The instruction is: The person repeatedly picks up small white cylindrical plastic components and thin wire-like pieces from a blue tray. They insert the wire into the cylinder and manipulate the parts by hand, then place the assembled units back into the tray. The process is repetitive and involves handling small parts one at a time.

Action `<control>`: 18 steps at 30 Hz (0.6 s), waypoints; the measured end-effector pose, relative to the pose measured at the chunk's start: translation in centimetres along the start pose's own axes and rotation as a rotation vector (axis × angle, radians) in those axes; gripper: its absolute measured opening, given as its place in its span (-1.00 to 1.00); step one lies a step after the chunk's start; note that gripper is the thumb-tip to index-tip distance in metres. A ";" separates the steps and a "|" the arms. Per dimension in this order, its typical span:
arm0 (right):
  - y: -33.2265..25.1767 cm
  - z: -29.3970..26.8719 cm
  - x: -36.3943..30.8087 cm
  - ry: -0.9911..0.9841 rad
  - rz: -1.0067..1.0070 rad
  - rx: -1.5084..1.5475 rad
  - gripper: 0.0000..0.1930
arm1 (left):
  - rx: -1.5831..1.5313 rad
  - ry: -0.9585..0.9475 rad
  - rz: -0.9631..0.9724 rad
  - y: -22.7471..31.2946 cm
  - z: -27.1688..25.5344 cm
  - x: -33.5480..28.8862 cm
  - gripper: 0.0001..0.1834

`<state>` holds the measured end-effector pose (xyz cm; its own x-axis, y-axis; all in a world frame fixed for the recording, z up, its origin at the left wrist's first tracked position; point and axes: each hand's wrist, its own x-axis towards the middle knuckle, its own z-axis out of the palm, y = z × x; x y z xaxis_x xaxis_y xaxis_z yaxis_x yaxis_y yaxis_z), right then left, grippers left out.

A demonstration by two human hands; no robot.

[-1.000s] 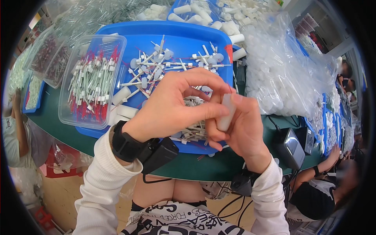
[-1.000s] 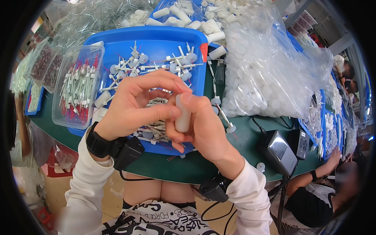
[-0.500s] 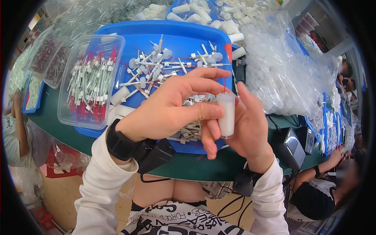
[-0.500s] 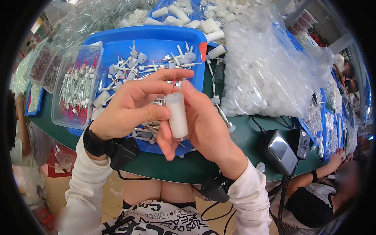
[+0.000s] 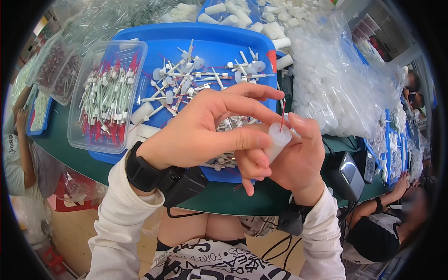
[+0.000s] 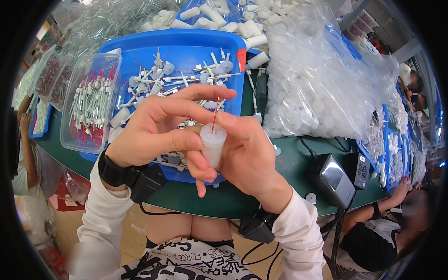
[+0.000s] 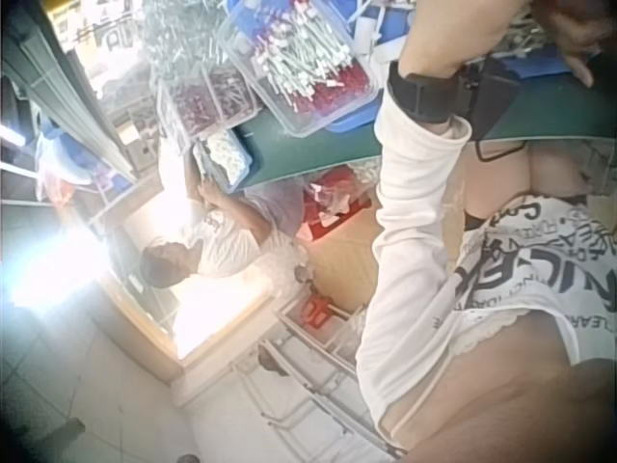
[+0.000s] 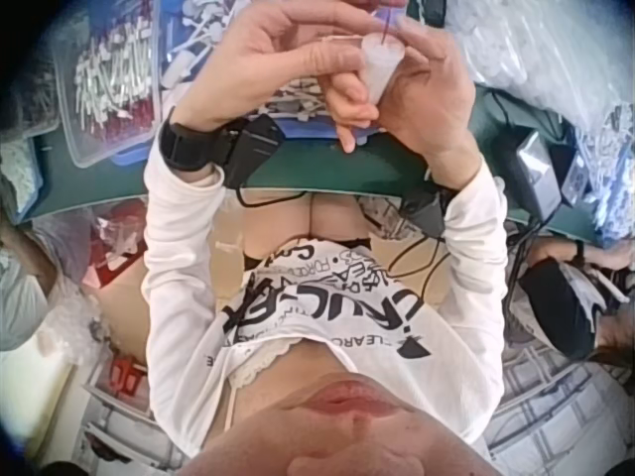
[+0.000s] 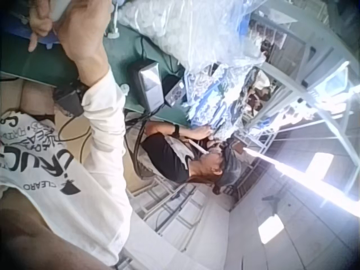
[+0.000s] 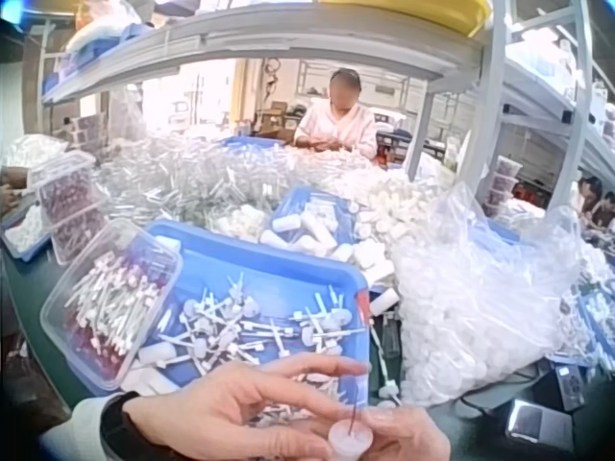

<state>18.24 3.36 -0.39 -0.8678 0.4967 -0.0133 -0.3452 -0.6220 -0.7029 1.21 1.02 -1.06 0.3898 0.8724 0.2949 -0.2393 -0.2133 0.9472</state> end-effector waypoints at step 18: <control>-0.8 0.6 -0.6 0.112 -0.003 -0.352 -0.38 | -0.296 -0.024 -0.180 1.0 0.2 -0.3 -0.65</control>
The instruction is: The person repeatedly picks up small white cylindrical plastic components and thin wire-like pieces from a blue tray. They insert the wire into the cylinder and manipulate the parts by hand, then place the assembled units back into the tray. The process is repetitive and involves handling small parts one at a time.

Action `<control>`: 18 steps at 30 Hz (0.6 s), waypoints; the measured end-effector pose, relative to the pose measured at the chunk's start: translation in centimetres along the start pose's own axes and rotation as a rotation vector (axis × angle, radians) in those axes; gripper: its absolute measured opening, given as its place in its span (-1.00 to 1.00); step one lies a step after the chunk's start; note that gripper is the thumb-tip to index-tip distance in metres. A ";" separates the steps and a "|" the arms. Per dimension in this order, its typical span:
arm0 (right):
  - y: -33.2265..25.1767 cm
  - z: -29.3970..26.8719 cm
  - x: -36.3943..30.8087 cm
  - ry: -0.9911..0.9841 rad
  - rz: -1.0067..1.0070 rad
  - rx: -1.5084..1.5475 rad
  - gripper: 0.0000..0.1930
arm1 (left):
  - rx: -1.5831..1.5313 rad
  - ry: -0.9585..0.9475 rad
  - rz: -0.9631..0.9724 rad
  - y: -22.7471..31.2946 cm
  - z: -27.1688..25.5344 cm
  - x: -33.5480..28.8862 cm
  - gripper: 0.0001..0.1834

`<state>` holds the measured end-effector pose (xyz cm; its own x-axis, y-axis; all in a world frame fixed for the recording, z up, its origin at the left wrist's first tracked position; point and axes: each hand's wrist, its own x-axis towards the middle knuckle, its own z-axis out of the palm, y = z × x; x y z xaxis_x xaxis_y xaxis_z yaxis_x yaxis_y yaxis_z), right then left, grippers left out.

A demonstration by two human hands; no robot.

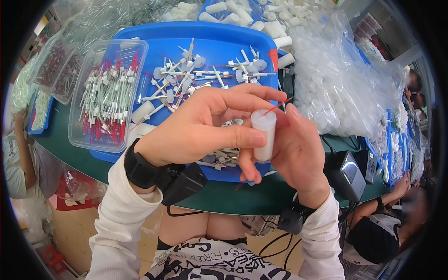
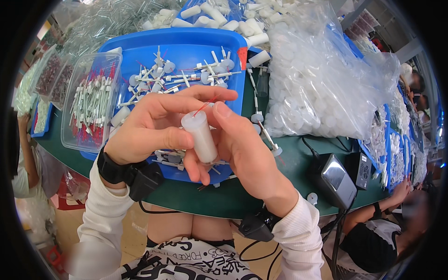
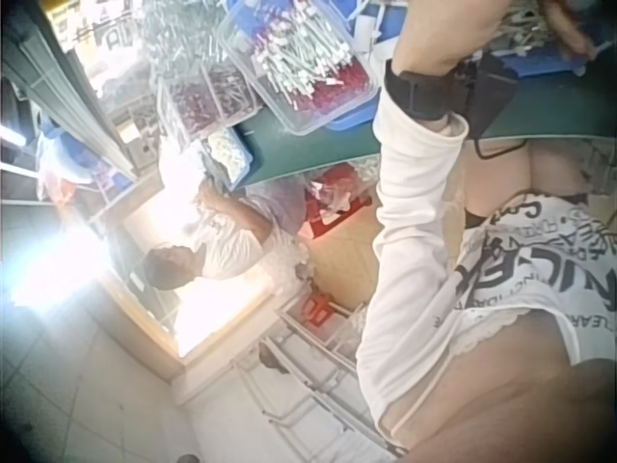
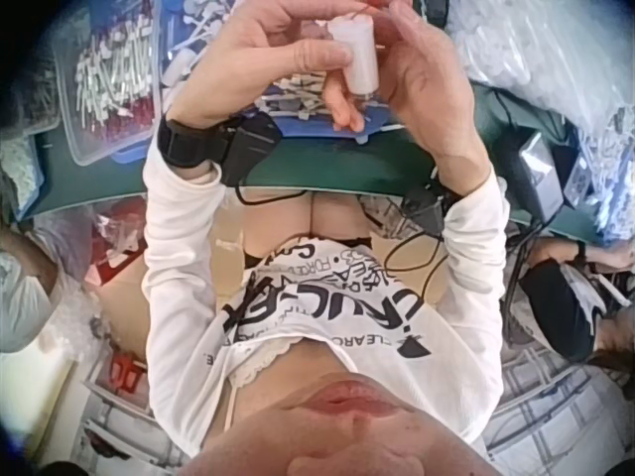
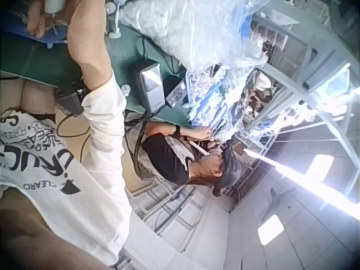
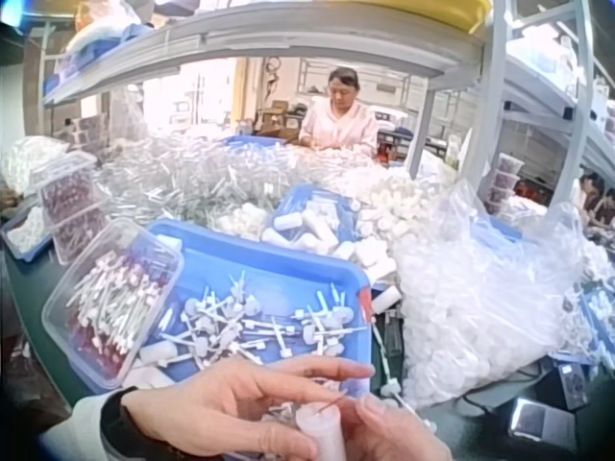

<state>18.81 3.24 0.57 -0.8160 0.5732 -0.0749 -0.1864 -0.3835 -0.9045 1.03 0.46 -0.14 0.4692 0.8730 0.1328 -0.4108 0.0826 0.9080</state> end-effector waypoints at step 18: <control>-0.2 0.0 0.2 0.036 -0.110 0.145 -0.50 | 0.299 0.165 0.108 1.0 0.1 -0.4 -0.67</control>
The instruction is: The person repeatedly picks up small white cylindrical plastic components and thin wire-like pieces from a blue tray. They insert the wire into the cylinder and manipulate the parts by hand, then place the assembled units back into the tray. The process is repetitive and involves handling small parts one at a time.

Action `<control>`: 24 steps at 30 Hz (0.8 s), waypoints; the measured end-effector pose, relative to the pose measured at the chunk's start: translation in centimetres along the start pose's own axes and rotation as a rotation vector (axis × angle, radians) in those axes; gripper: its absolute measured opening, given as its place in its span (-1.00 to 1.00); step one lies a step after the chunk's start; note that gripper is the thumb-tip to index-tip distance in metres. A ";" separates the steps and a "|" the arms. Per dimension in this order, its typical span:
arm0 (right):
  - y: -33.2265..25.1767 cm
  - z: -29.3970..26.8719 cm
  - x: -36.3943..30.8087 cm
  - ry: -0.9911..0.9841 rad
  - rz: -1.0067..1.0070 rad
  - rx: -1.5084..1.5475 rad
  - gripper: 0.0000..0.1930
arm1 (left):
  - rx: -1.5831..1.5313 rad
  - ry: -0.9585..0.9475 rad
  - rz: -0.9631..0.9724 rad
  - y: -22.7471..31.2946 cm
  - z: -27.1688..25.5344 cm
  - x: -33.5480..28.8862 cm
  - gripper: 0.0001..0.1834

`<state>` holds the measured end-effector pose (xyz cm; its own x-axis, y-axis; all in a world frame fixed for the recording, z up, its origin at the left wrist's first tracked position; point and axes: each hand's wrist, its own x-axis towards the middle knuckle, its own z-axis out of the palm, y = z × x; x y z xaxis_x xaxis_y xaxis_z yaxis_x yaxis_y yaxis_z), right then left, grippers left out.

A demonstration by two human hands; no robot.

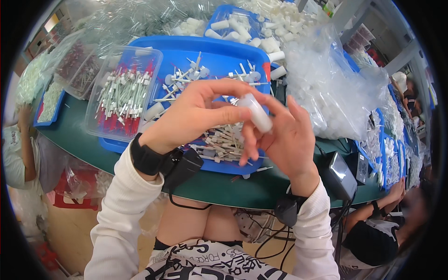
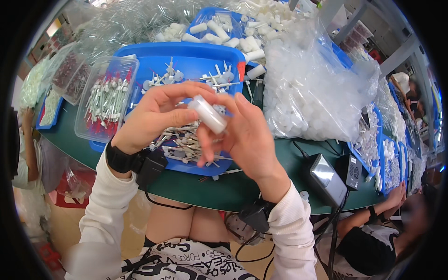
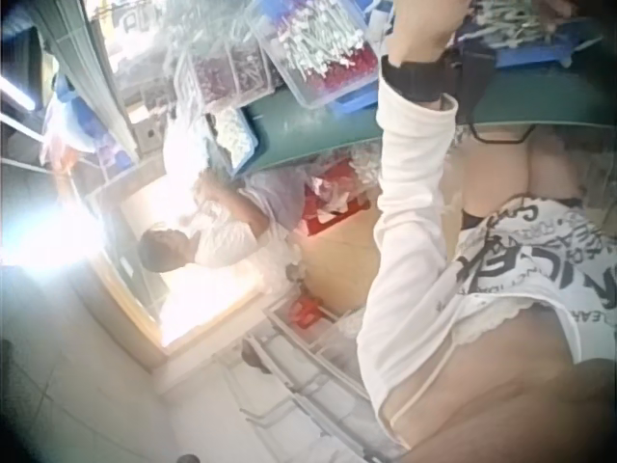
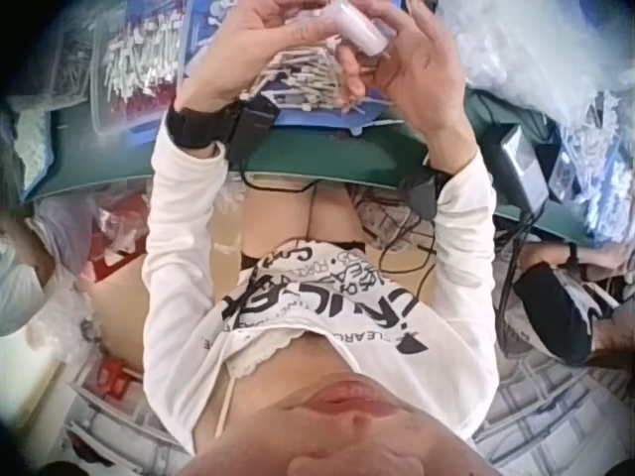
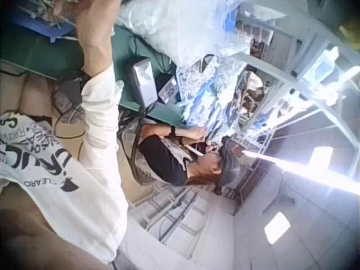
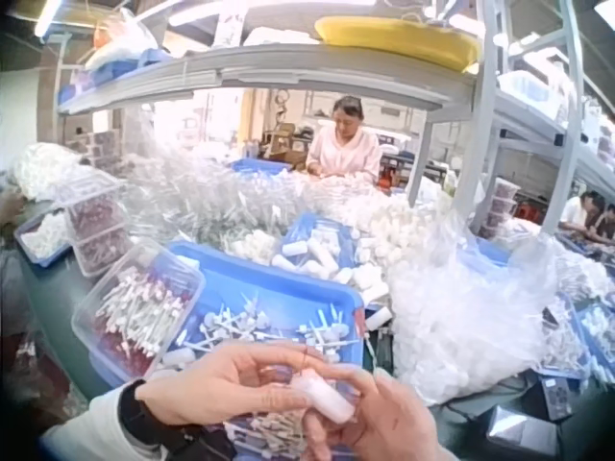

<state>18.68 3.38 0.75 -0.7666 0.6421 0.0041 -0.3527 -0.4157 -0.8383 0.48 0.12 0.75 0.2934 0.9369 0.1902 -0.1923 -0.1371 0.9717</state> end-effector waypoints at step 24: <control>1.5 -0.5 0.4 0.109 -0.284 -0.620 -0.84 | 0.261 1.186 -0.873 -16.6 -4.7 -37.1 -0.63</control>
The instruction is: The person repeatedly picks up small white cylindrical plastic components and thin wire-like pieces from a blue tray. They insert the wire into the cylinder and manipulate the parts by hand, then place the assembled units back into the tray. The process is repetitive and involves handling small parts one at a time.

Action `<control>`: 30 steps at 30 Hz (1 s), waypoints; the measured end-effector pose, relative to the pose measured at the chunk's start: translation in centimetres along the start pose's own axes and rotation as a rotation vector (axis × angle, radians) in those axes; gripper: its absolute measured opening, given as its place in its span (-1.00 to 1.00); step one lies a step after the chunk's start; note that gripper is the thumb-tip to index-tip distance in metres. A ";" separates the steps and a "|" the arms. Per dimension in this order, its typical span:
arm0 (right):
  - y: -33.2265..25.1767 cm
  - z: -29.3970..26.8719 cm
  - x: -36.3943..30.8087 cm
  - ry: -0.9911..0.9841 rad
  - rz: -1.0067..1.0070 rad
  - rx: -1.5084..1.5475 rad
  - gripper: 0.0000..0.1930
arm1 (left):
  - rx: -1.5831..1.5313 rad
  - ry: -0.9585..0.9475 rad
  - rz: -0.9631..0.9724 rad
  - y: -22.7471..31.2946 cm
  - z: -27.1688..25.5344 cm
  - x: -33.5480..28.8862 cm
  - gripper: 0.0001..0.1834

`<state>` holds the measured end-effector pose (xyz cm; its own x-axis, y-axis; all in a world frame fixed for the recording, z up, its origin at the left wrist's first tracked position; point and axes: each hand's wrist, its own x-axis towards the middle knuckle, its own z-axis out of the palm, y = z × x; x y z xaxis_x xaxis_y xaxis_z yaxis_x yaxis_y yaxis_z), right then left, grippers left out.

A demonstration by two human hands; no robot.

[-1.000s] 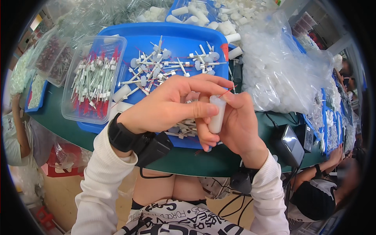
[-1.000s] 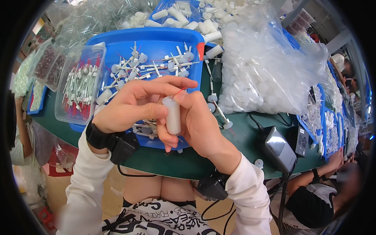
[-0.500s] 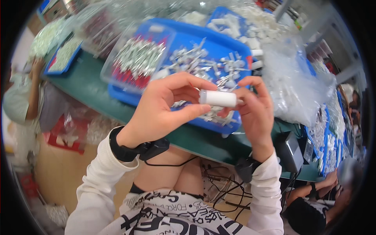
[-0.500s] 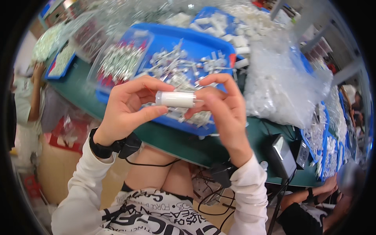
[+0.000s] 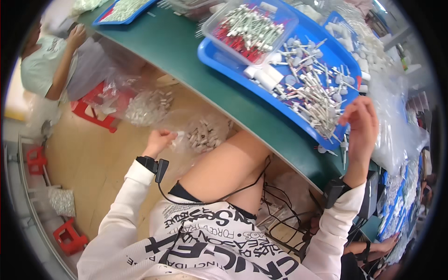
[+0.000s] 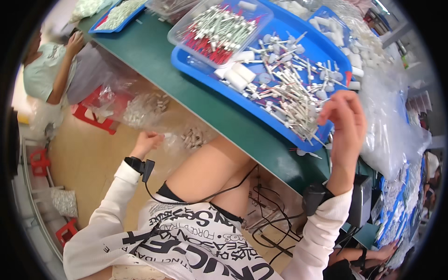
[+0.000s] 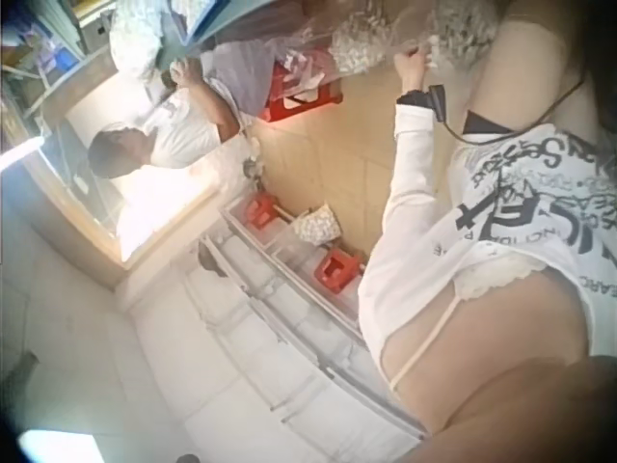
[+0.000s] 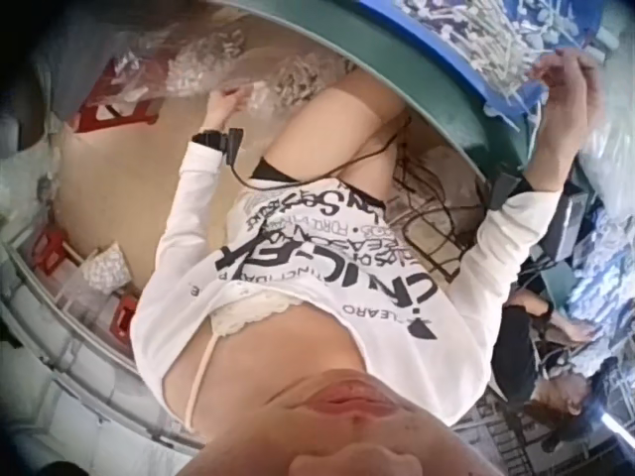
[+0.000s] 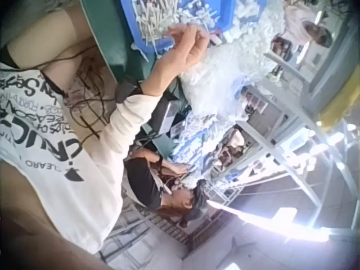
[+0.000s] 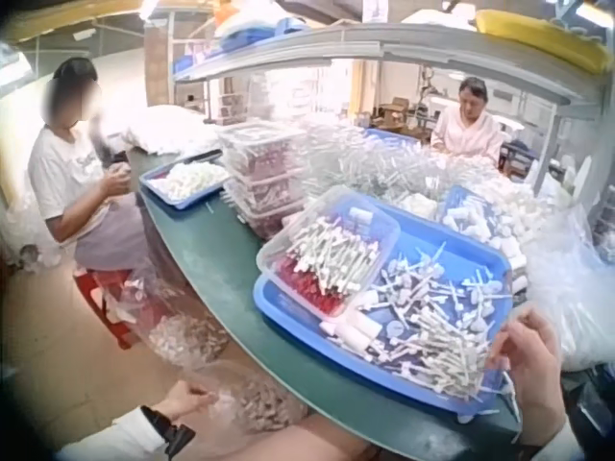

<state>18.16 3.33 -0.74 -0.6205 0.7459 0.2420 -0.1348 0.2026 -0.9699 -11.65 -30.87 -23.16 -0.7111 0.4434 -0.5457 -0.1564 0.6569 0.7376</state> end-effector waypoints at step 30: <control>-2.3 -1.3 3.9 0.046 0.061 -0.171 -0.83 | -0.229 -0.699 1.009 38.5 17.5 -7.9 -0.68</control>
<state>17.01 6.58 2.50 -0.5873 0.7873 0.1878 0.0374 0.2581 -0.9654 -0.01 1.55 2.57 -0.0781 0.9622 0.2609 0.0811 -0.2547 0.9636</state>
